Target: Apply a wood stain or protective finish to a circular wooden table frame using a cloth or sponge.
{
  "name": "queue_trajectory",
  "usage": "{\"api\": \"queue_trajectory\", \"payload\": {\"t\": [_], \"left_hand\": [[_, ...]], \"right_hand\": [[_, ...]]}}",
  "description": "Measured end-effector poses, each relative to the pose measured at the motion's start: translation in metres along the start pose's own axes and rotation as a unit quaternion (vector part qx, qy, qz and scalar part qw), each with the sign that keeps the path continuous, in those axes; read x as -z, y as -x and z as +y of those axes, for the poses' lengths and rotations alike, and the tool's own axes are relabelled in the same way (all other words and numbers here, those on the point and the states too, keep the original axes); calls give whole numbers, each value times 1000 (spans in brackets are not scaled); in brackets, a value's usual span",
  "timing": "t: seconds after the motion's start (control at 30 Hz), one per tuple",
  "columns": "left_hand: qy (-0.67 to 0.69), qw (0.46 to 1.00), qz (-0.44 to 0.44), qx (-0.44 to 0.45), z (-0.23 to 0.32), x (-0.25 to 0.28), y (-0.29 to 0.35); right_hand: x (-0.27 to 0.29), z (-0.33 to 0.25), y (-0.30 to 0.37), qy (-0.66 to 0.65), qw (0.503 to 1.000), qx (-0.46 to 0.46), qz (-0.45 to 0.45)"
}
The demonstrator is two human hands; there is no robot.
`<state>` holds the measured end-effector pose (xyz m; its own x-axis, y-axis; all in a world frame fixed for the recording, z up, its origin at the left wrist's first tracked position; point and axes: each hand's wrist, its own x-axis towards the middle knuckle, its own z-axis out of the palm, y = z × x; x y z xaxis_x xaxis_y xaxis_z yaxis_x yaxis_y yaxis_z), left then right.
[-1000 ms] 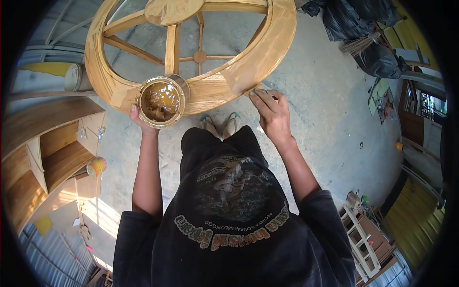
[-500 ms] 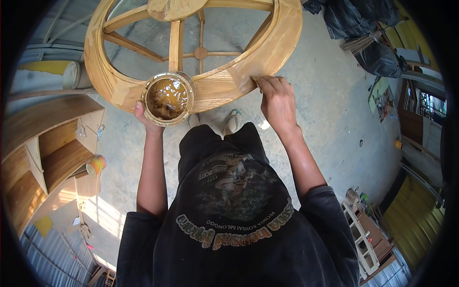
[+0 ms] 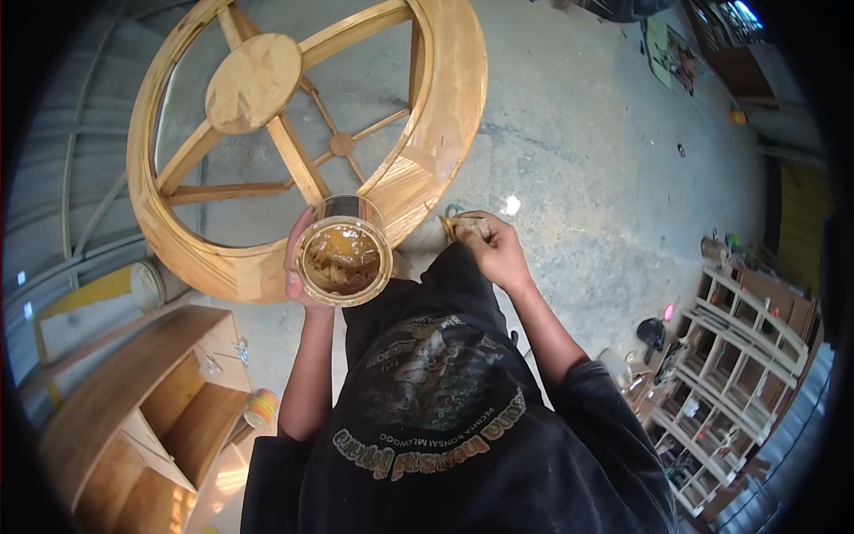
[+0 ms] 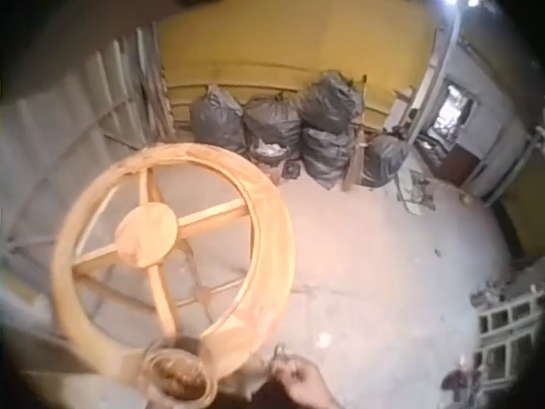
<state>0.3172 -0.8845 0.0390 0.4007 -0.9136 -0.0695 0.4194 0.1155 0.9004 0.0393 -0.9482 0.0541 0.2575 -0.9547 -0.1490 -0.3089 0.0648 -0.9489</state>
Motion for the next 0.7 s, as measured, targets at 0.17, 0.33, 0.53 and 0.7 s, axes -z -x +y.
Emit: {"api": "queue_trajectory", "payload": {"t": [0.17, 0.33, 0.53, 0.7], "left_hand": [[2, 996, -79, 41, -9, -42, -9], [53, 991, -70, 97, -17, -45, 3], [41, 993, -79, 74, -43, -48, 27], [65, 993, -76, 61, -72, -51, 31]], "right_hand": [[26, 29, 16, -400, 893, -154, 139], [31, 15, 36, -407, 893, -136, 138], [53, 62, 30, -197, 967, -102, 125], [90, 98, 14, 155, 939, 272, 139]]}}
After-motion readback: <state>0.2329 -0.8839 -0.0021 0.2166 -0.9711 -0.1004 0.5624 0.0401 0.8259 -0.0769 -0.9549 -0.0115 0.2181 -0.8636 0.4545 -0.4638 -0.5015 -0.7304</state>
